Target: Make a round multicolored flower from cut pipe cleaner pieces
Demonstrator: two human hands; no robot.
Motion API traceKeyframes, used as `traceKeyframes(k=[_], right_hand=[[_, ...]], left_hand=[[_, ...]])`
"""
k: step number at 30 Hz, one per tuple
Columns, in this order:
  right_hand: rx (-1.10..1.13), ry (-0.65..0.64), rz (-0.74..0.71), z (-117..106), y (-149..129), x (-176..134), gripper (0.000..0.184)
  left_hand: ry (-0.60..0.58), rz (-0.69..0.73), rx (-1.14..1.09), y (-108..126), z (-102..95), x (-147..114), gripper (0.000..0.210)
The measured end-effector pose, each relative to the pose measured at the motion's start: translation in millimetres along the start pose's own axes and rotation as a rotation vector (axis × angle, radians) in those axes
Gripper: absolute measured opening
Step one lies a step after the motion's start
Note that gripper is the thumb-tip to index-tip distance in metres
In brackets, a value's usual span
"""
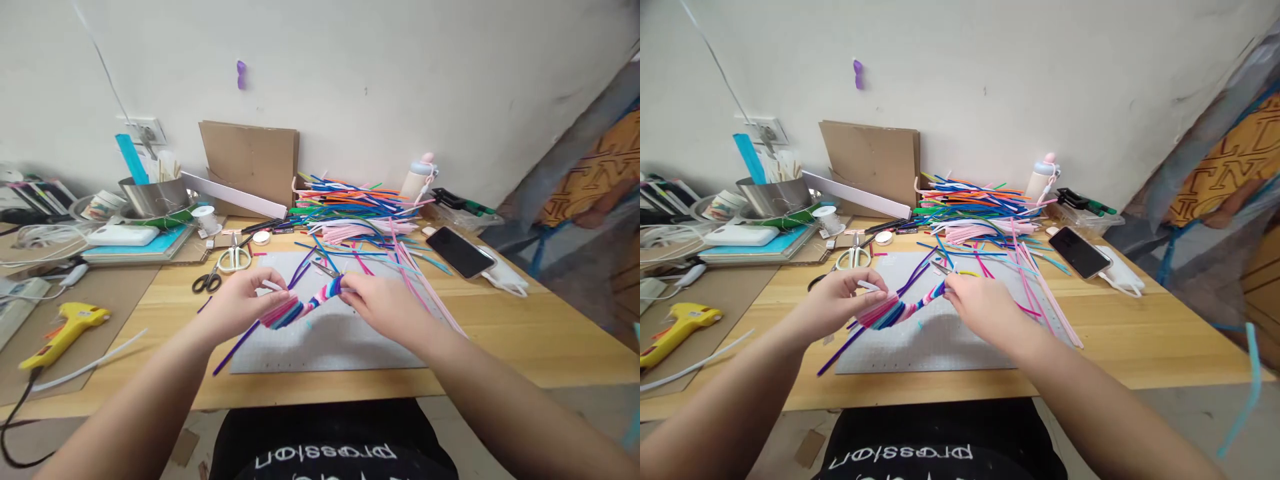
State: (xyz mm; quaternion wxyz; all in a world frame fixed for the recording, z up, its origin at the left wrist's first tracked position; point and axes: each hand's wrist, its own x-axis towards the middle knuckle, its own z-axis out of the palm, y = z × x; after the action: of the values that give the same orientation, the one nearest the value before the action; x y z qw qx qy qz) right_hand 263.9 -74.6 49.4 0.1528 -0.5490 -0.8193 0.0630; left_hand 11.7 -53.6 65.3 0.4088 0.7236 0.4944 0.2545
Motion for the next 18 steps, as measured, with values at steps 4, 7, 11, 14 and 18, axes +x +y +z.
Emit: traceKeyframes(k=[4, 7, 11, 14, 18], right_hand=[[0.047, -0.176, -0.231, -35, -1, 0, 0.017], [0.255, -0.375, -0.49, -55, 4, 3, 0.018], [0.85, -0.627, -0.702, -46, 12, 19, 0.019], [1.366, -0.528, -0.692, -16, 11, 32, 0.023], [1.492, -0.343, -0.317, 13, 1, 34, 0.029]], left_hand=[[-0.324, -0.059, -0.365, -2, -24.0, 6, 0.025], [-0.414, -0.105, -0.652, -10, -26.4, 13, 0.026], [-0.604, -0.034, -0.924, -18, 0.6, 26, 0.028], [-0.581, 0.101, -1.148, -16, 30.2, 35, 0.03], [-0.506, 0.028, -1.141, -6, 49.3, 38, 0.033]])
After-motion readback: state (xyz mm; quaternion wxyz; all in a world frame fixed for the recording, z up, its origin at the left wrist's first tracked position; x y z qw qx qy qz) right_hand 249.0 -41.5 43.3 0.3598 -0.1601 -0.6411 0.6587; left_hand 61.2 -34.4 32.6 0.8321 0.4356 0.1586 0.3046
